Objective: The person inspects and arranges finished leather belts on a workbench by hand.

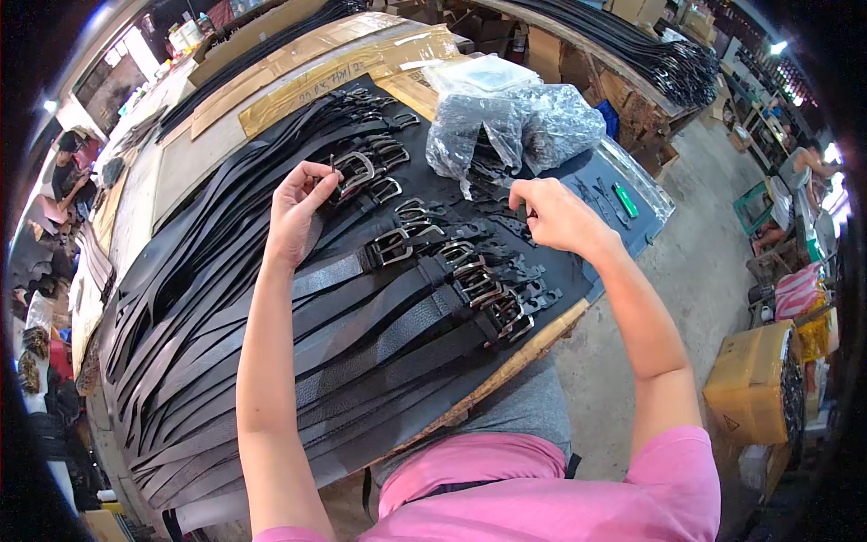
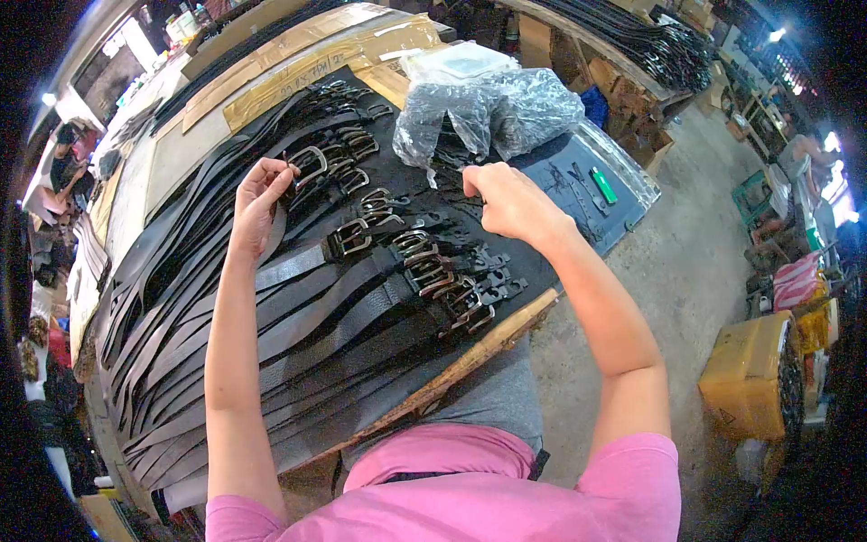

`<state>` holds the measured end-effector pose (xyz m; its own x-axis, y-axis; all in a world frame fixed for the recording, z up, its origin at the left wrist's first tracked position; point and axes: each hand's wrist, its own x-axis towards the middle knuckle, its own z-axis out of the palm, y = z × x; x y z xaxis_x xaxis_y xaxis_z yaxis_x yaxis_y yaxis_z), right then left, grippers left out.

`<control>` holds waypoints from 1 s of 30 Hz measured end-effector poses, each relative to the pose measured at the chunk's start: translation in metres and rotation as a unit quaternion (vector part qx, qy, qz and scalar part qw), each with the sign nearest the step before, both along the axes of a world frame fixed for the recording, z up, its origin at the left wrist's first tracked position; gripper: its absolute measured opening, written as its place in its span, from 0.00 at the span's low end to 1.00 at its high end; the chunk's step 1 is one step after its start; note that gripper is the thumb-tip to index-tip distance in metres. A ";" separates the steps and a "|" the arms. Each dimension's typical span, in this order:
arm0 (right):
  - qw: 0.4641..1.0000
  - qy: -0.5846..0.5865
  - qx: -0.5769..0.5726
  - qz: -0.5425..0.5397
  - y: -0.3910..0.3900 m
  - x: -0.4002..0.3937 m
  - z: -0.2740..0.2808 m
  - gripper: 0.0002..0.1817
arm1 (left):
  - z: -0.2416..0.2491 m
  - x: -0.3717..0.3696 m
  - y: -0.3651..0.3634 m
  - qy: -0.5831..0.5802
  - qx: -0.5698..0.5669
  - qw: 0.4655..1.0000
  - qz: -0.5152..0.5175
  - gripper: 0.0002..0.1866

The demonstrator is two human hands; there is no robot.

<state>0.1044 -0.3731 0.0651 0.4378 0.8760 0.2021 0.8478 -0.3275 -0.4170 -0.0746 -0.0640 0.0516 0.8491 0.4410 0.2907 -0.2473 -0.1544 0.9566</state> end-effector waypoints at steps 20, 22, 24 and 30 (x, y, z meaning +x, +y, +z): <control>0.806 0.516 0.275 0.090 0.071 -0.028 -0.021 0.02 | 0.005 -0.015 -0.005 -0.088 -0.113 0.987 -0.077 0.04; 0.839 0.482 0.231 0.098 0.091 -0.037 -0.020 0.04 | 0.005 -0.016 -0.004 -0.104 -0.138 0.982 -0.072 0.04; 0.863 0.466 0.177 0.084 0.110 -0.042 -0.025 0.06 | 0.007 -0.019 -0.002 -0.119 -0.174 0.975 -0.066 0.05; 0.804 0.485 0.294 0.181 0.141 -0.080 0.000 0.15 | 0.011 -0.030 -0.004 -0.137 -0.190 0.970 -0.072 0.04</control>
<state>0.0245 -0.2318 0.0653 0.3776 0.8594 0.3447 0.0263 0.3622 -0.9317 -0.1042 -0.0676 0.0621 0.8237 0.4432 0.3538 -0.4929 0.2509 0.8332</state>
